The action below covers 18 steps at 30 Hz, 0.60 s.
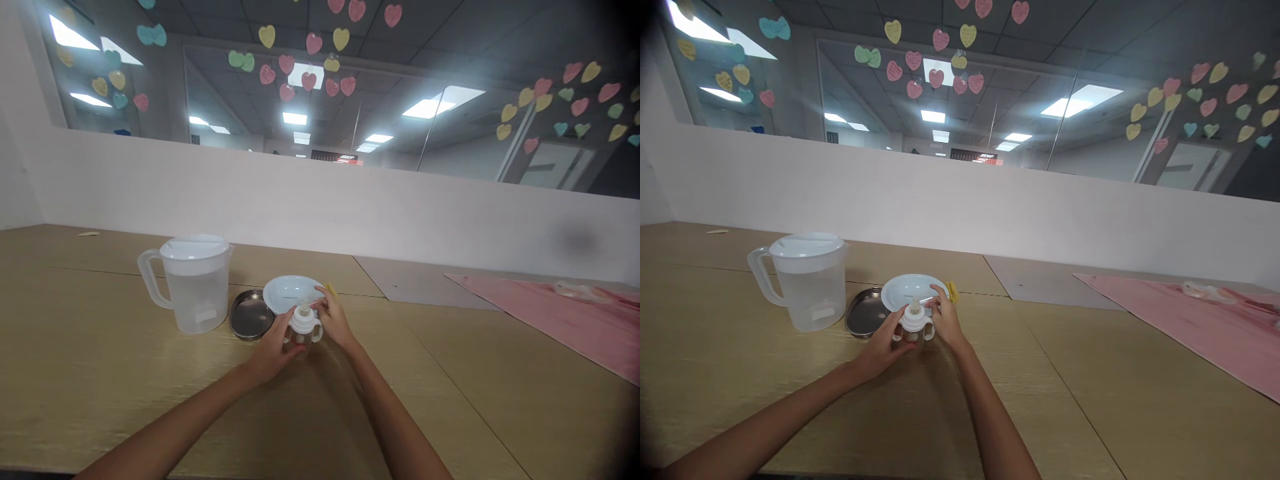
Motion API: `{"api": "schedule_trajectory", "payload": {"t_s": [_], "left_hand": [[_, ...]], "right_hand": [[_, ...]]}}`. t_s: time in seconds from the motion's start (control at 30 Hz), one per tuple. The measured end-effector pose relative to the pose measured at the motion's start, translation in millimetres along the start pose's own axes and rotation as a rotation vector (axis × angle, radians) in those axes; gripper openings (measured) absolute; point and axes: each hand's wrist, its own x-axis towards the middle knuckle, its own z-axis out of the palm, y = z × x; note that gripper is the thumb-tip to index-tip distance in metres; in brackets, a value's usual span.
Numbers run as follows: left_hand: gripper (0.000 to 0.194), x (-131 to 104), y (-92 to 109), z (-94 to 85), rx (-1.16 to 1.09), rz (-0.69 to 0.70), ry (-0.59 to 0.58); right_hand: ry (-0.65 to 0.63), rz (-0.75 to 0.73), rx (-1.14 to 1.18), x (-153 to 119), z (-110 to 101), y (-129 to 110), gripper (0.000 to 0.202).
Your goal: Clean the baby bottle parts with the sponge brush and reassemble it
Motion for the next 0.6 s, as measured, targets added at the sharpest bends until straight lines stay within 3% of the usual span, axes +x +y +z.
{"api": "schedule_trajectory", "payload": {"t_s": [0.6], "left_hand": [[0.072,-0.3,-0.2,0.3,0.005,-0.001,-0.004]], "right_hand": [[-0.073,0.022,-0.230,-1.6,-3.0,-1.3,0.040]]}}
